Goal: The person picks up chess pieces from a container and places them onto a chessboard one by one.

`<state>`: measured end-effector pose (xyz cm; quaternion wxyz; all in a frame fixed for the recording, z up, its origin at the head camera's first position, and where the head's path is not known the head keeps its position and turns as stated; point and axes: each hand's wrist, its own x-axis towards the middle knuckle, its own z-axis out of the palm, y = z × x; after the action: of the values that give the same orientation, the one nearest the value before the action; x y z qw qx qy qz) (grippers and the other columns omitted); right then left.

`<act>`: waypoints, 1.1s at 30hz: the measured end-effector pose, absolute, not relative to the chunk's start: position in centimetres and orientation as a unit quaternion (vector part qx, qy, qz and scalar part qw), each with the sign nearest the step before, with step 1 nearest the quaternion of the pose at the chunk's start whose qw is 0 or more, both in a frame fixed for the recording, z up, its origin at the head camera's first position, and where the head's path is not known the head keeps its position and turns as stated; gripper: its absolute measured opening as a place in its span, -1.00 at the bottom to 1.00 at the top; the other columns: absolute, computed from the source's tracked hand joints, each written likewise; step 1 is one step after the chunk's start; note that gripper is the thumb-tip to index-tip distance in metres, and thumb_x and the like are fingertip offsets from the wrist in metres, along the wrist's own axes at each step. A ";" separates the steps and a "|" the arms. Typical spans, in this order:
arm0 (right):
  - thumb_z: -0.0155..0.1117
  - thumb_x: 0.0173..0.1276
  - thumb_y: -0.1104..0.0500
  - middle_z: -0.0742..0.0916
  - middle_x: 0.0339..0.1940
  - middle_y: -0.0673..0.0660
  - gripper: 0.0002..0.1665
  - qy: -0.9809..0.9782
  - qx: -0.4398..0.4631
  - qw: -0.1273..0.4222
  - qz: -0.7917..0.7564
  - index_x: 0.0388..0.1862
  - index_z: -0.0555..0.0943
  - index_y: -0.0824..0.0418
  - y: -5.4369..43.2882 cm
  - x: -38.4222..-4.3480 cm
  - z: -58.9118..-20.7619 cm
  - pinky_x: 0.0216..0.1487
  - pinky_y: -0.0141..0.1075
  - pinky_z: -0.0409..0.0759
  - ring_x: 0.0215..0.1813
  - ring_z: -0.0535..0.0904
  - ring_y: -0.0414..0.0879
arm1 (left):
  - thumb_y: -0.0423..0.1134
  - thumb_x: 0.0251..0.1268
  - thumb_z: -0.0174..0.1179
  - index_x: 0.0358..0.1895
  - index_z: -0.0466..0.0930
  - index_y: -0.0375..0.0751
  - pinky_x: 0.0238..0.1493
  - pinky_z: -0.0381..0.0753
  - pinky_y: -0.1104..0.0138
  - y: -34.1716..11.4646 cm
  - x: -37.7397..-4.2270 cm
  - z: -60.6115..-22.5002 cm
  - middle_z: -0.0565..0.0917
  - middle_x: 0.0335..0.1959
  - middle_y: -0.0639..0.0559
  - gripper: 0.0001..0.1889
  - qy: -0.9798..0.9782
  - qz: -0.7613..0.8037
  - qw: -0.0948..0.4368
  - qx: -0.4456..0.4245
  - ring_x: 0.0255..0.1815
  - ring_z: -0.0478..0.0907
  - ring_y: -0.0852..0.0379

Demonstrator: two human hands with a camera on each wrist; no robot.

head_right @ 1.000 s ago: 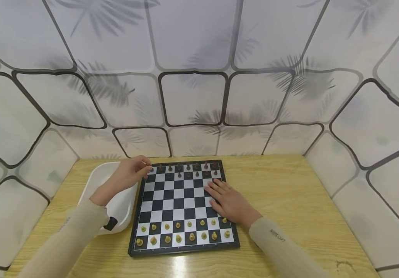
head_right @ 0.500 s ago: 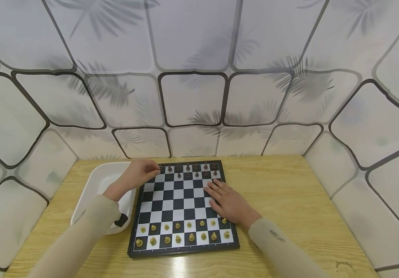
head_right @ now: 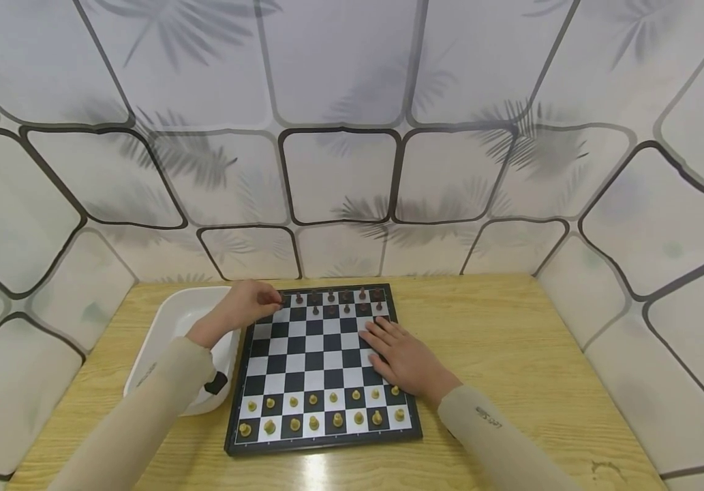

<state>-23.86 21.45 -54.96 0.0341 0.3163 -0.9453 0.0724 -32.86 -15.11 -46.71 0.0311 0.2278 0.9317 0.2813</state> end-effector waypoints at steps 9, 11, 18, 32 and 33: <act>-0.09 0.72 -0.17 0.34 0.71 0.09 -0.30 -0.946 0.316 0.037 0.068 0.70 0.26 0.04 21.6 -23.9 -55.2 0.69 0.05 0.19 0.74 0.15 0.11 | -0.36 0.34 0.39 -0.14 0.81 -0.29 -0.06 0.74 0.13 -14.9 -33.7 -46.7 0.84 -0.18 -0.11 -0.89 0.939 0.256 0.058 0.223 -0.21 0.73 0.06; -0.10 0.72 -0.18 0.34 0.71 0.08 -0.30 -0.946 0.316 0.035 0.068 0.70 0.25 0.04 21.6 -24.0 -55.3 0.69 0.05 0.19 0.75 0.15 0.10 | -0.37 0.32 0.41 -0.16 0.82 -0.28 -0.08 0.73 0.15 -14.8 -33.9 -46.7 0.84 -0.20 -0.09 -0.90 0.939 0.250 0.062 0.227 -0.23 0.71 0.08; -0.11 0.72 -0.19 0.34 0.71 0.08 -0.30 -0.946 0.315 0.036 0.063 0.70 0.25 0.03 21.5 -24.0 -55.3 0.69 0.04 0.20 0.75 0.15 0.09 | -0.36 0.29 0.43 -0.21 0.83 -0.24 -0.15 0.71 0.21 -14.3 -34.3 -46.7 0.83 -0.27 -0.04 -0.93 0.941 0.234 0.081 0.231 -0.29 0.69 0.13; -0.08 0.72 -0.16 0.35 0.71 0.09 -0.30 -0.945 0.317 0.038 0.070 0.70 0.26 0.05 21.6 -24.0 -55.2 0.69 0.04 0.19 0.74 0.16 0.11 | -0.35 0.30 0.44 -0.22 0.83 -0.23 -0.06 0.73 0.18 -13.8 -34.6 -46.7 0.83 -0.26 -0.04 -0.94 0.945 0.206 0.111 0.227 -0.24 0.70 0.10; -0.08 0.72 -0.16 0.35 0.70 0.09 -0.30 -0.945 0.317 0.039 0.070 0.70 0.26 0.05 21.6 -24.0 -55.2 0.69 0.04 0.19 0.74 0.16 0.11 | -0.35 0.30 0.44 -0.22 0.83 -0.23 -0.06 0.73 0.18 -13.8 -34.6 -46.6 0.83 -0.26 -0.04 -0.94 0.945 0.206 0.111 0.228 -0.23 0.70 0.10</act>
<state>-23.97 21.61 -55.22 0.0386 0.3169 -0.9451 0.0696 -34.59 -13.80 -46.63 0.1107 0.2279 0.9451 0.2062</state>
